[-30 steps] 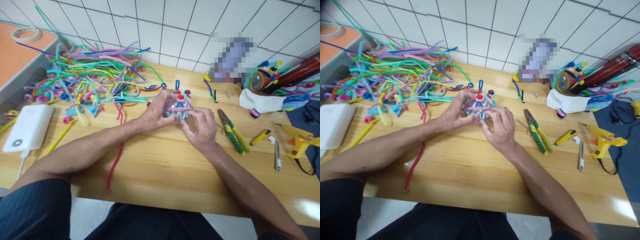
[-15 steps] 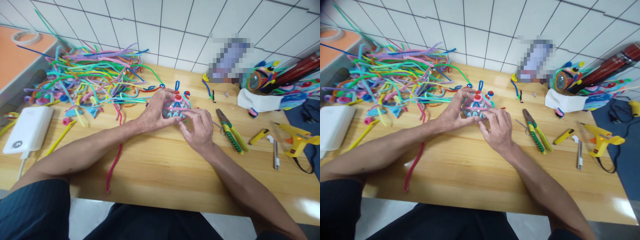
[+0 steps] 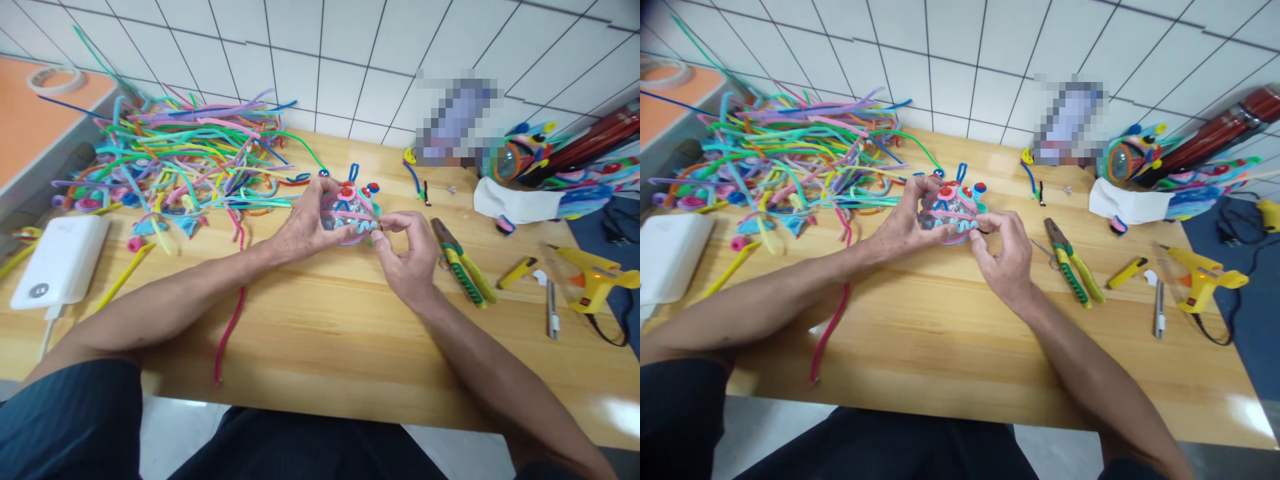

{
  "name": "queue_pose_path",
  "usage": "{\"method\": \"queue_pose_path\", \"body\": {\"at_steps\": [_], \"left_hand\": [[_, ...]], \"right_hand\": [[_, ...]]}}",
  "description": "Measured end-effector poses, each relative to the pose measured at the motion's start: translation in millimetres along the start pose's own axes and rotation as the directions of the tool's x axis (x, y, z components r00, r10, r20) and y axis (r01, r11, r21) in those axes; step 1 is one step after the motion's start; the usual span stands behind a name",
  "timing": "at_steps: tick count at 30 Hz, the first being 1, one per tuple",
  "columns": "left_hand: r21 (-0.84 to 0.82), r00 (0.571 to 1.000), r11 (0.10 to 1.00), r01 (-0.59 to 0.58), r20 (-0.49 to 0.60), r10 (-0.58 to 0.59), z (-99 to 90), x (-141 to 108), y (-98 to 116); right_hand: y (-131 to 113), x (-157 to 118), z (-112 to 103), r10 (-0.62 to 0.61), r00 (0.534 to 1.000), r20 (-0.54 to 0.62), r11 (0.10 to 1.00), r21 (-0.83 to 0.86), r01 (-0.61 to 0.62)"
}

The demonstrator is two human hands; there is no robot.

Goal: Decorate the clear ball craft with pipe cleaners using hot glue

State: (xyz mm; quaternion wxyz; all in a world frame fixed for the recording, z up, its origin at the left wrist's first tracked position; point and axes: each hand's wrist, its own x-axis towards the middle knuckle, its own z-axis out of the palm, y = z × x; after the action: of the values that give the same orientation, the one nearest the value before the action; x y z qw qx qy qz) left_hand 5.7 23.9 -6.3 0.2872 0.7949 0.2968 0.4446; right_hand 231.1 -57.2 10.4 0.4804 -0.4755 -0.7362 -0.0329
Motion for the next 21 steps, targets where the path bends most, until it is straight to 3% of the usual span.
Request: {"method": "queue_pose_path", "body": {"at_steps": [11,17,21], "left_hand": [[-0.110,0.994,0.990,0.094,0.064,-0.087,-5.6,-0.3,14.3],[-0.075,0.992,0.991,0.108,0.076,-0.103,-6.6,0.5,16.6],[-0.090,0.992,0.990,0.107,0.073,-0.100,-6.2,1.3,16.5]], "right_hand": [[0.6,-0.6,6.3,0.003,1.000,0.005,0.995,0.103,-0.003],[-0.5,-0.4,7.0,0.088,0.996,0.025,0.983,0.159,-0.091],[0.3,-0.8,8.1,0.068,0.997,0.029,0.982,0.174,-0.072]]}}
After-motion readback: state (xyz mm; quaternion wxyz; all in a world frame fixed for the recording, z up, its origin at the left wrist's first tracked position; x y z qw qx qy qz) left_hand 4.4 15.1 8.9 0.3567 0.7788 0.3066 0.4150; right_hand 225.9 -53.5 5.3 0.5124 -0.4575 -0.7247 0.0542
